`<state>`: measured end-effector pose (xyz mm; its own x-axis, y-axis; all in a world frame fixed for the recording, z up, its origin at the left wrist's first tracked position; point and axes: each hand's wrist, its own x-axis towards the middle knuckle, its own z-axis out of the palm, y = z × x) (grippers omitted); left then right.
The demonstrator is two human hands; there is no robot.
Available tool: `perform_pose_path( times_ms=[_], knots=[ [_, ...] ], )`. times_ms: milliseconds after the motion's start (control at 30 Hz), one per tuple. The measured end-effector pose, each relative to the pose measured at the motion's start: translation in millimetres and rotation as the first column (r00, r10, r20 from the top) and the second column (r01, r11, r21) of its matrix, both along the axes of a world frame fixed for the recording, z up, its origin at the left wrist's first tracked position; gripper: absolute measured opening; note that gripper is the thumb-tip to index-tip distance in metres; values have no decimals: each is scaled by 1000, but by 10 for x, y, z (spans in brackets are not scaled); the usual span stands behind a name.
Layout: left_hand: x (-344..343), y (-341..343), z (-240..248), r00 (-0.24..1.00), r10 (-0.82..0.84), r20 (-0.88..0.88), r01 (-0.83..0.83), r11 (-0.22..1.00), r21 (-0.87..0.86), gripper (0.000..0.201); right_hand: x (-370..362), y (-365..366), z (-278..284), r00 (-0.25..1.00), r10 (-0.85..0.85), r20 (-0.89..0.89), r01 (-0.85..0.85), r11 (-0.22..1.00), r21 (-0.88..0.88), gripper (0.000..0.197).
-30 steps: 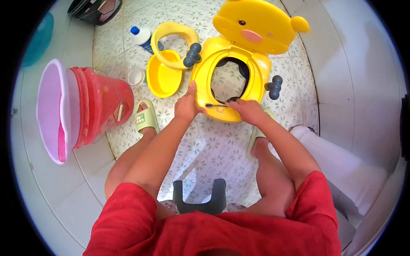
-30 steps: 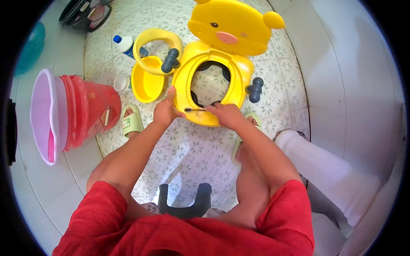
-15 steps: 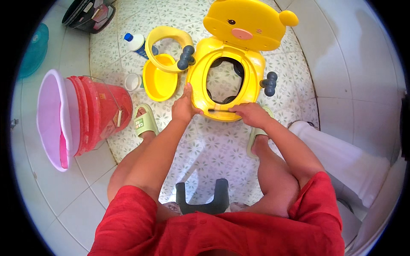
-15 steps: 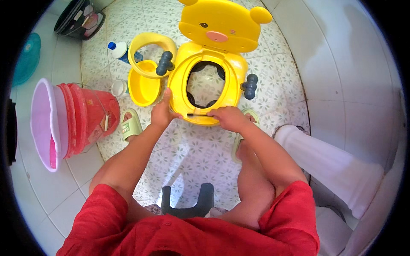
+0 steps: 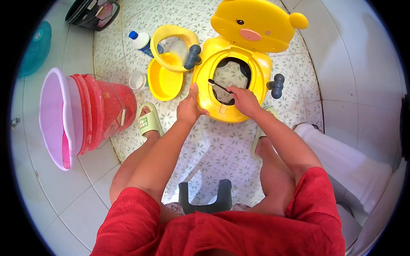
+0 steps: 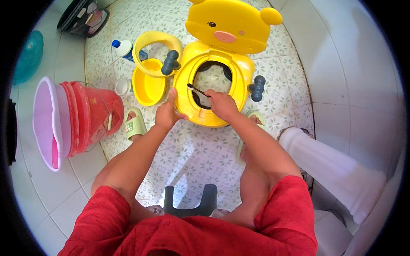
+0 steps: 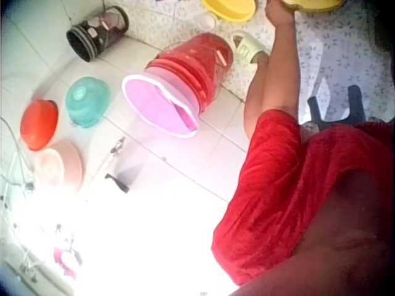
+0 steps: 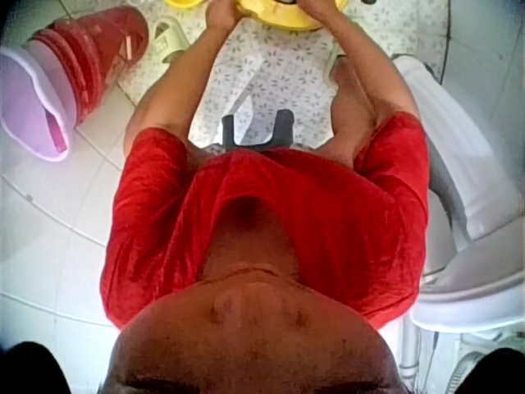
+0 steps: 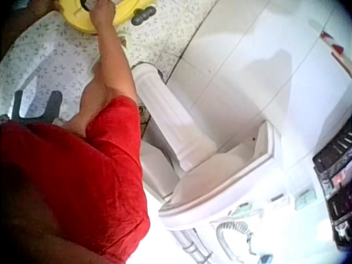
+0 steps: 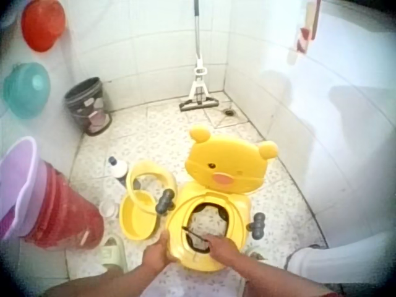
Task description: The person cleans a yellow child's potty in a bathroom, first rinsing it with water from a pink ladle, then scrubbing the interior with a black brush using cleaning powder.
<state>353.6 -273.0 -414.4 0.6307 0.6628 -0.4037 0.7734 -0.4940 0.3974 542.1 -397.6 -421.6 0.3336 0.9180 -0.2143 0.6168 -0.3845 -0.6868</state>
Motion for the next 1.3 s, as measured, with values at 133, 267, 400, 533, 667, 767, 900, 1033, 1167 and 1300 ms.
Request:
perform_pose_path(
  times_ms=[133, 267, 400, 533, 667, 767, 900, 1033, 1167, 1300],
  knots=[
    [-4, 0, 3, 1000, 4, -17, -4, 1000, -6, 115, -91, -215, 8, 996, 85, 38, -82, 995, -65, 23],
    [-35, 15, 15, 999, 13, -42, -13, 1000, -11, 115, -41, -494, -29, 977, 213, 32, -212, 977, -29, 24],
    [29, -6, 41, 999, 7, -51, -8, 1000, -19, 115, -92, -291, -36, 992, 129, 4, -128, 991, -34, 24],
    [33, -11, 42, 999, -8, -39, 7, 1000, -11, 115, -66, -64, -50, 999, -6, -33, 4, 997, -82, 22],
    [29, -13, 51, 999, -2, -50, 2, 1000, 1, 114, 8, -356, -107, 987, 156, -42, -158, 987, -31, 23],
    [-43, 17, 11, 999, 6, -43, -5, 1000, 18, 114, 63, -517, 58, 971, 227, -71, -234, 963, -131, 24],
    [-19, 16, -36, 1000, -13, -21, 13, 1000, 17, 114, 66, -429, -19, 974, 213, -75, -216, 976, -38, 25],
    [36, -17, 23, 999, -20, -42, 20, 1000, 12, 114, 28, -108, -38, 995, 85, -56, -87, 995, -43, 27],
    [-25, 18, 11, 999, -5, -34, 5, 1000, 12, 115, -12, -60, 42, 982, 78, -173, -89, 994, -58, 34],
    [24, 7, 37, 998, 11, -55, -12, 1000, -21, 115, -30, -191, -44, 983, 151, -103, -147, 988, 47, 40]
  ],
)
